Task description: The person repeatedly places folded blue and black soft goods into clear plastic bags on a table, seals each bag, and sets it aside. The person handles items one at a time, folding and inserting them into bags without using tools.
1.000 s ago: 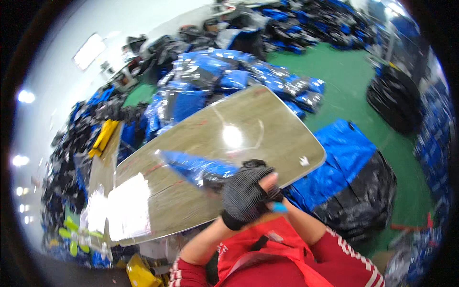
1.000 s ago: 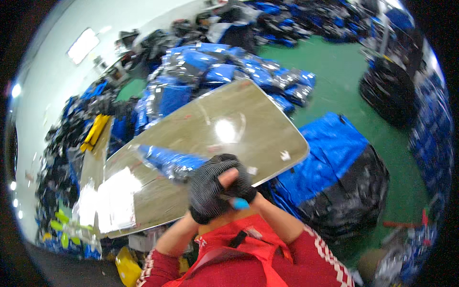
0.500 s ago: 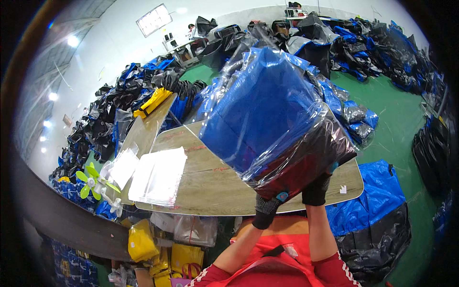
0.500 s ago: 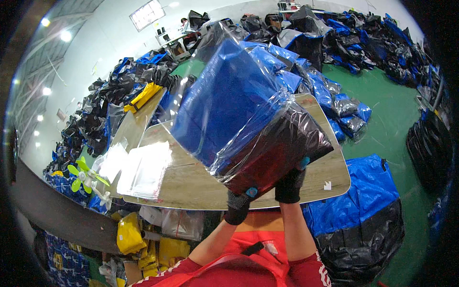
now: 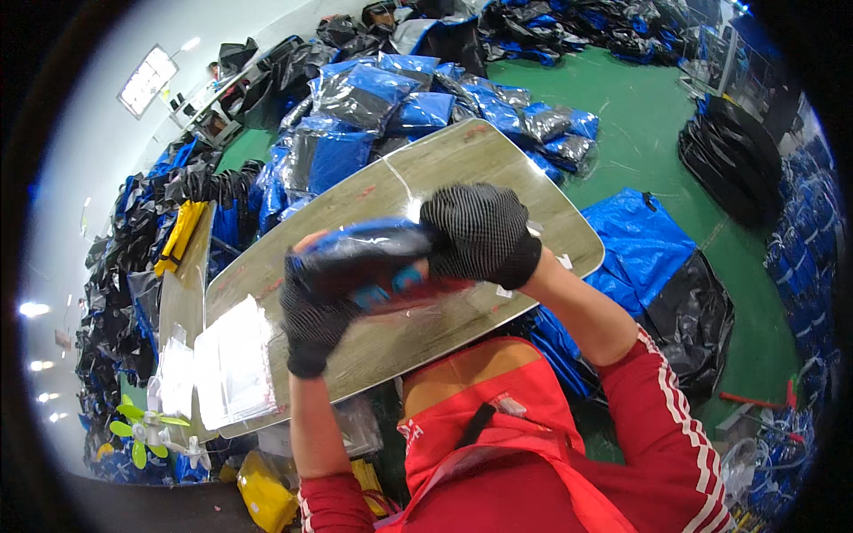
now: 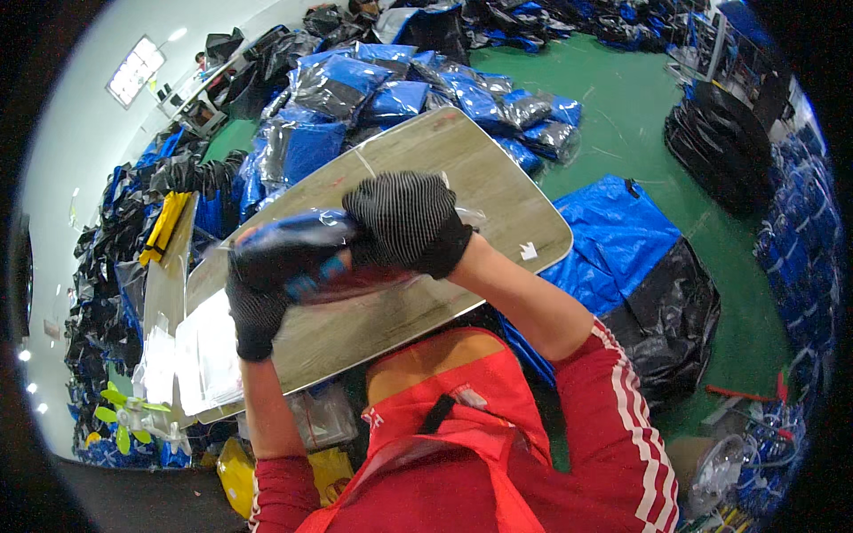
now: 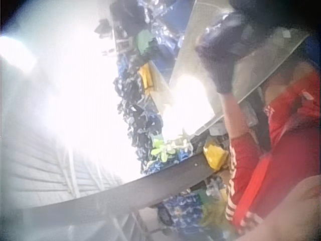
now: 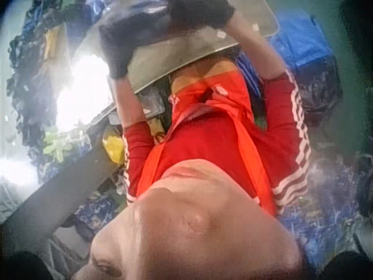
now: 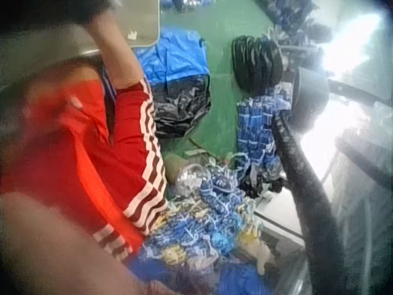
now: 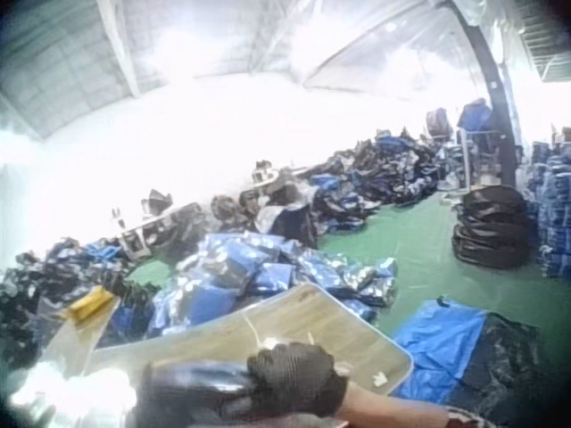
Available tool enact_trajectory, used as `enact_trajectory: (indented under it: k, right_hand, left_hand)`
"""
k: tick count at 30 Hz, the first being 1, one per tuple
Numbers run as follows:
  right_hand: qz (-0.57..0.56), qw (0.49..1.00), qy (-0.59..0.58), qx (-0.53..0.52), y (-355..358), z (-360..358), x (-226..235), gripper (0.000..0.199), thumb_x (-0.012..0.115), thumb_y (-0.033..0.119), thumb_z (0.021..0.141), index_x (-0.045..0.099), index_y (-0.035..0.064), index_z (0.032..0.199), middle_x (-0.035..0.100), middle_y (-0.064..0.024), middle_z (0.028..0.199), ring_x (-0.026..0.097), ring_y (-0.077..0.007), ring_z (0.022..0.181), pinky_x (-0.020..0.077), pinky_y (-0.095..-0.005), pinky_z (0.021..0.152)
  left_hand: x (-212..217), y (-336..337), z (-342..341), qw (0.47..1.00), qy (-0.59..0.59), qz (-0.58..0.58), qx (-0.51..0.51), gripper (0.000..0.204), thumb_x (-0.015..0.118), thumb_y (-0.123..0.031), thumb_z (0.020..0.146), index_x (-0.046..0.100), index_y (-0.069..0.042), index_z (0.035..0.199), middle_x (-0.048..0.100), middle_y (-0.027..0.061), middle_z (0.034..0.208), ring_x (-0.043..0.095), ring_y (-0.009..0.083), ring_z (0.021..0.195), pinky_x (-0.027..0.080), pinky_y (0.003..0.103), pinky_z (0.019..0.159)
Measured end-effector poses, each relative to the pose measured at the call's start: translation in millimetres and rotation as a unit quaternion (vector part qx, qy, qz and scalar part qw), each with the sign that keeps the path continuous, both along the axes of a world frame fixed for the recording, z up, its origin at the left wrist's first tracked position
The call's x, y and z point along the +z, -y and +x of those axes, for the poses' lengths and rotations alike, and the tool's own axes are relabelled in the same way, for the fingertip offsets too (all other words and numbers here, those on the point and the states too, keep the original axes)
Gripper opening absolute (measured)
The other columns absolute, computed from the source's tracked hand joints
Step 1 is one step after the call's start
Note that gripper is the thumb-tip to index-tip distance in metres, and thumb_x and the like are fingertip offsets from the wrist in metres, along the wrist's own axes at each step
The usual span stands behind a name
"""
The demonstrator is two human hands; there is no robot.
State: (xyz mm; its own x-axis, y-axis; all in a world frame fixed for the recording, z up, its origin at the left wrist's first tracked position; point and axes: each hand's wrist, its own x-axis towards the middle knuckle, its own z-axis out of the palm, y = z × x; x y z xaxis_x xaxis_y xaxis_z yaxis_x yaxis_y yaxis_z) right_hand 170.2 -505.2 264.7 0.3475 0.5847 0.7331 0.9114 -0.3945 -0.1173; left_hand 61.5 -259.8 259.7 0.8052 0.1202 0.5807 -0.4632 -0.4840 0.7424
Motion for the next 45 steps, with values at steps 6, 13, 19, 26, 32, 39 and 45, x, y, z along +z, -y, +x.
enact_trajectory:
  k: [6, 13, 19, 26, 32, 39, 45]
  right_hand:
    - [0.379, 0.812, -0.438, 0.077, 14.8, 12.6, -40.8, 0.062, 0.072, 0.041, 0.079, 0.053, 0.0023, 0.123, 0.064, -0.0109, 0.107, 0.060, -0.0188, 0.097, 0.0481, -0.0342, 0.085]
    - [0.548, 0.732, -0.384, 0.124, -18.6, 13.8, -80.6, 0.019, 0.066, 0.017, 0.088, 0.067, -0.0001, 0.096, 0.067, -0.0063, 0.089, 0.058, -0.0101, 0.082, 0.0462, -0.0242, 0.076]
    - [0.400, 0.896, -0.181, 0.065, -23.2, 13.2, -0.6, 0.016, 0.068, 0.015, 0.083, 0.069, 0.0041, 0.095, 0.069, -0.0113, 0.084, 0.065, -0.0174, 0.073, 0.0502, -0.0294, 0.071]
    - [0.330, 0.925, -0.170, 0.075, -29.0, 14.1, 40.7, 0.016, 0.062, 0.002, 0.082, 0.065, 0.0042, 0.097, 0.068, -0.0127, 0.085, 0.068, -0.0218, 0.077, 0.0521, -0.0327, 0.069]
    - [0.340, 0.921, -0.182, 0.044, 3.7, -30.7, 71.2, 0.021, 0.061, 0.015, 0.090, 0.059, 0.0000, 0.104, 0.061, -0.0041, 0.067, 0.056, -0.0091, 0.050, 0.0421, -0.0239, 0.045]
    - [0.052, 0.867, -0.476, -0.135, -26.6, 70.3, -95.6, 0.031, 0.066, 0.027, 0.085, 0.063, 0.0023, 0.103, 0.059, -0.0076, 0.066, 0.056, -0.0180, 0.055, 0.0445, -0.0329, 0.051]
    - [-0.029, 0.984, -0.171, 0.046, -108.1, 70.8, -130.4, 0.023, 0.066, 0.019, 0.077, 0.067, 0.0127, 0.099, 0.065, -0.0117, 0.093, 0.061, -0.0320, 0.090, 0.0490, -0.0415, 0.078]
  left_hand:
    - [-47.4, -28.3, 29.6, 0.981, 0.007, -0.185, 0.058, 0.053, 0.081, -0.001, 0.067, 0.058, 0.000, 0.116, 0.064, 0.0096, 0.109, 0.060, 0.0186, 0.098, 0.047, 0.031, 0.091]
    - [-68.2, -14.6, 28.7, 0.963, 0.089, -0.199, 0.157, 0.044, 0.052, -0.037, 0.094, 0.059, 0.001, 0.115, 0.061, 0.0107, 0.113, 0.054, 0.0179, 0.106, 0.040, 0.030, 0.094]
    - [-13.1, -31.0, 24.9, 0.940, 0.177, -0.038, 0.288, 0.045, 0.040, -0.035, 0.099, 0.064, 0.003, 0.102, 0.067, 0.0144, 0.097, 0.062, 0.0227, 0.094, 0.047, 0.033, 0.087]
    - [32.8, -33.7, 20.9, 0.944, 0.132, -0.149, 0.264, 0.040, 0.044, -0.037, 0.099, 0.059, -0.002, 0.088, 0.065, 0.0127, 0.082, 0.063, 0.0177, 0.077, 0.050, 0.030, 0.071]
    - [77.0, -37.5, -51.1, 0.972, 0.008, -0.174, 0.156, 0.037, 0.046, -0.042, 0.097, 0.054, -0.005, 0.099, 0.065, 0.0157, 0.067, 0.059, 0.0186, 0.044, 0.046, 0.029, 0.041]
    - [-94.2, -81.4, 40.9, 0.881, -0.186, -0.427, -0.087, 0.032, 0.052, -0.025, 0.094, 0.061, 0.005, 0.101, 0.065, 0.0190, 0.098, 0.067, 0.0280, 0.084, 0.056, 0.041, 0.076]
    - [-196.3, -97.8, 59.7, 0.785, -0.258, -0.550, -0.120, 0.034, 0.056, -0.025, 0.092, 0.062, 0.004, 0.108, 0.065, 0.0184, 0.103, 0.067, 0.0290, 0.089, 0.056, 0.041, 0.079]
